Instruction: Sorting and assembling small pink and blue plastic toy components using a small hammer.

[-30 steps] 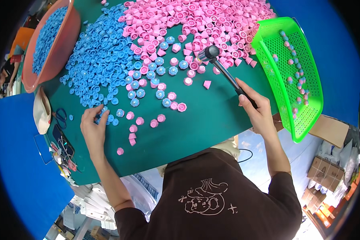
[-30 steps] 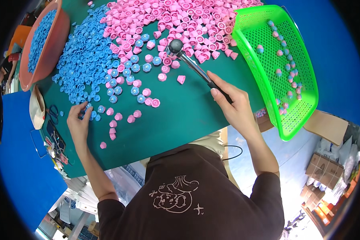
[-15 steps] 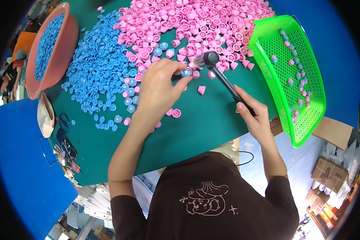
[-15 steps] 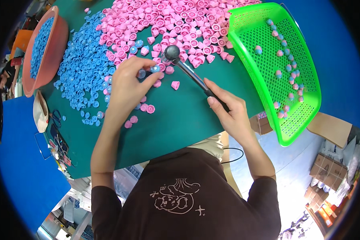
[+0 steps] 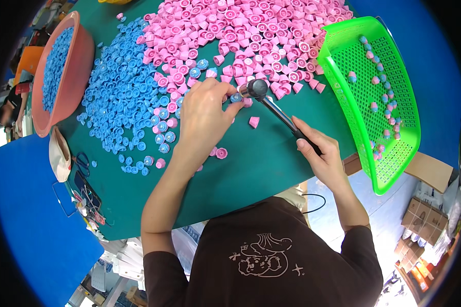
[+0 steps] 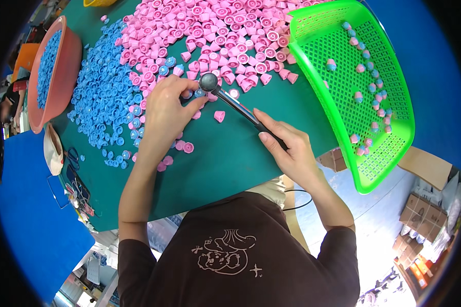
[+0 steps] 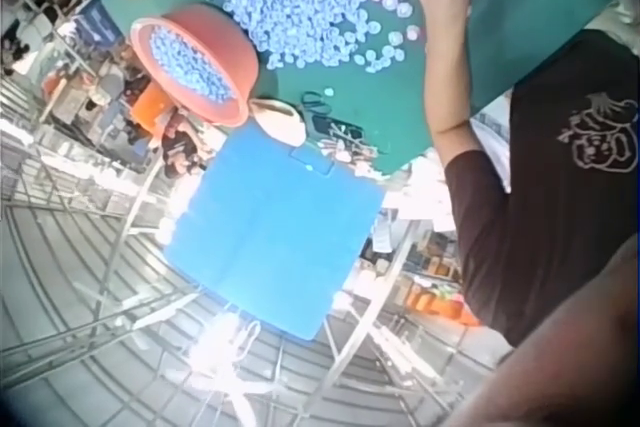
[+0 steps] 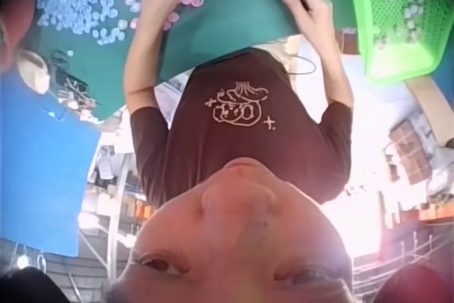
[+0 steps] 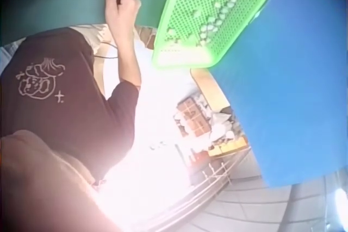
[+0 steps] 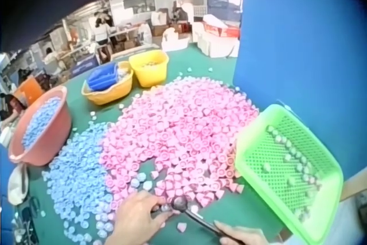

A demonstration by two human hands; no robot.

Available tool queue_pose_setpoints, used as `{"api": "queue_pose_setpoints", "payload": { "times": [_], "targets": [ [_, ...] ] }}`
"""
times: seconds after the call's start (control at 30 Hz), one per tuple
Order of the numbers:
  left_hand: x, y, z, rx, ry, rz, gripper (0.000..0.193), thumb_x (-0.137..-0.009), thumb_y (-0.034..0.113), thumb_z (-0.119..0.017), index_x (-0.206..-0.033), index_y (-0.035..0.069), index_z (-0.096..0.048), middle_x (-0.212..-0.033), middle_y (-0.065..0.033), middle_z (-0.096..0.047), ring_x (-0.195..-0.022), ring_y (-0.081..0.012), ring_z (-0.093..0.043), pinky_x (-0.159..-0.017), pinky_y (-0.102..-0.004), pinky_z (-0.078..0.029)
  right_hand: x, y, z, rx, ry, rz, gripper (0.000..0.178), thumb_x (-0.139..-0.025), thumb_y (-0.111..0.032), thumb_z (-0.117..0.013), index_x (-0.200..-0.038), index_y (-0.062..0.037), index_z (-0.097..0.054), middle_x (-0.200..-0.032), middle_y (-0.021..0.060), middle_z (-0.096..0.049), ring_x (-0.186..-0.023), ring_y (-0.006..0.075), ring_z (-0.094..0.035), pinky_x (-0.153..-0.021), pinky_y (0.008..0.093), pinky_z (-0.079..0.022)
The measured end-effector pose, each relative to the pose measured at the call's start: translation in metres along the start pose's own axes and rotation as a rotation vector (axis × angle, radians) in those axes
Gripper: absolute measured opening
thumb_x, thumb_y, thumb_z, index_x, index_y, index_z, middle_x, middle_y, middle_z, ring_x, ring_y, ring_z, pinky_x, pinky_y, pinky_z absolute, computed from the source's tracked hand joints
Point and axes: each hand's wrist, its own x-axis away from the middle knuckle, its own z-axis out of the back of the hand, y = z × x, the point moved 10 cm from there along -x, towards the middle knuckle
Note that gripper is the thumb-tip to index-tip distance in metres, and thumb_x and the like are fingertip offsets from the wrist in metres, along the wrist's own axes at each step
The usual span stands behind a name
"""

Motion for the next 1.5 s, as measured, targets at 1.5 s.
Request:
{"api": "queue_pose_setpoints", "payload": {
  "times": [1.5],
  "targets": [
    [0.083,-0.124,0.095,-0.103,0.111,0.130,0.017,-0.079,0.015,-0.075,-0.089,0.002,-0.071,-0.084,-0.0093,-0.065,-0.081,-0.0245,-0.060,-0.075,-0.0354,-0.046,0.012,0.012,-0.003,-0.214,0.085,-0.089,0.047,-0.100,-0.020,-0.054,-0.144,-0.0030,-0.045,-0.079,-0.0005,-0.056,-0.052,0.0002,-0.038,-0.045,0.0148,-0.028]
  ]
}}
